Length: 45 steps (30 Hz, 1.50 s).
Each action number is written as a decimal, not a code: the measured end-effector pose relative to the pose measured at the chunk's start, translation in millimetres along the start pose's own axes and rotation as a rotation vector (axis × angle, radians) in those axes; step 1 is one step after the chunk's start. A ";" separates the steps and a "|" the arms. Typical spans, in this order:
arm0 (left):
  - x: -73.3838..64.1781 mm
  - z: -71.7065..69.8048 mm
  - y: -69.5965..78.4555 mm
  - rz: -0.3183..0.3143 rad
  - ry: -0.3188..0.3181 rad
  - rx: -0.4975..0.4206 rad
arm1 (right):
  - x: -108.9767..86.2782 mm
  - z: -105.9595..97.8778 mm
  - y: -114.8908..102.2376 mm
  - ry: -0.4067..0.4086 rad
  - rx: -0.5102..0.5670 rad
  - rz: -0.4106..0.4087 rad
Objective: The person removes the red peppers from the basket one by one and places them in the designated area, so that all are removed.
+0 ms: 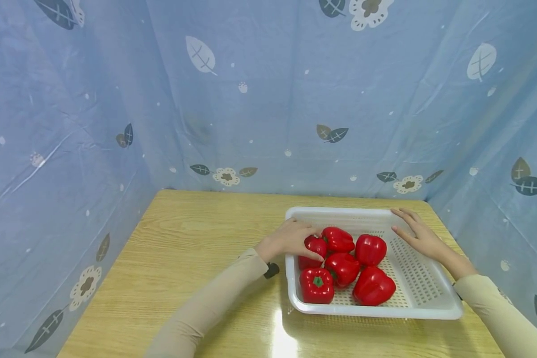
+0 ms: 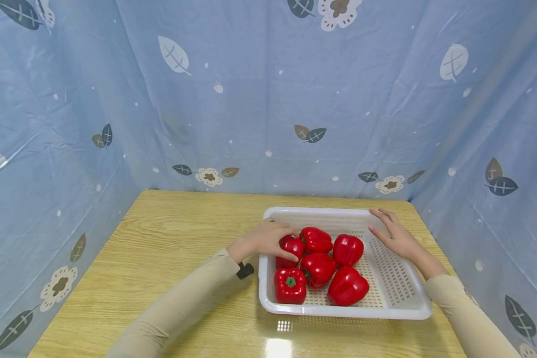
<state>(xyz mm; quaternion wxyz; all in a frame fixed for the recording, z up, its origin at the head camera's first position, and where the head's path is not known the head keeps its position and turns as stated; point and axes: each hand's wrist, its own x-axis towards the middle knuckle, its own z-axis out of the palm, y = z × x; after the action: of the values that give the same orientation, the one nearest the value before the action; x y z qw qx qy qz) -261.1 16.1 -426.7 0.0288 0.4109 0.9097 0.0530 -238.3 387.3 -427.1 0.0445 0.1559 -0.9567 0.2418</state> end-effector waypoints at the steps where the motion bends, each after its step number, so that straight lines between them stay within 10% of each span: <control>1: 0.2 0.2 0.2 -0.004 -0.003 0.004 | 0.0 0.1 -0.3 -0.001 0.000 0.003; 24: -2.2 -7.5 1.9 0.016 -0.015 -0.051 | 2.0 0.2 -1.6 0.012 -0.007 -0.017; 45: -19.1 -37.8 -8.3 0.031 0.167 -0.229 | -0.4 0.0 2.0 0.010 -0.004 -0.005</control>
<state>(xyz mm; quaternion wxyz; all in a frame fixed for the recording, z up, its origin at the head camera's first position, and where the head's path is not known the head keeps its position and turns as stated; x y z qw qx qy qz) -258.2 -6.4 -390.0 -0.0013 0.4132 0.8904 0.1907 -238.5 389.1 -428.1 0.0500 0.1570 -0.9566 0.2403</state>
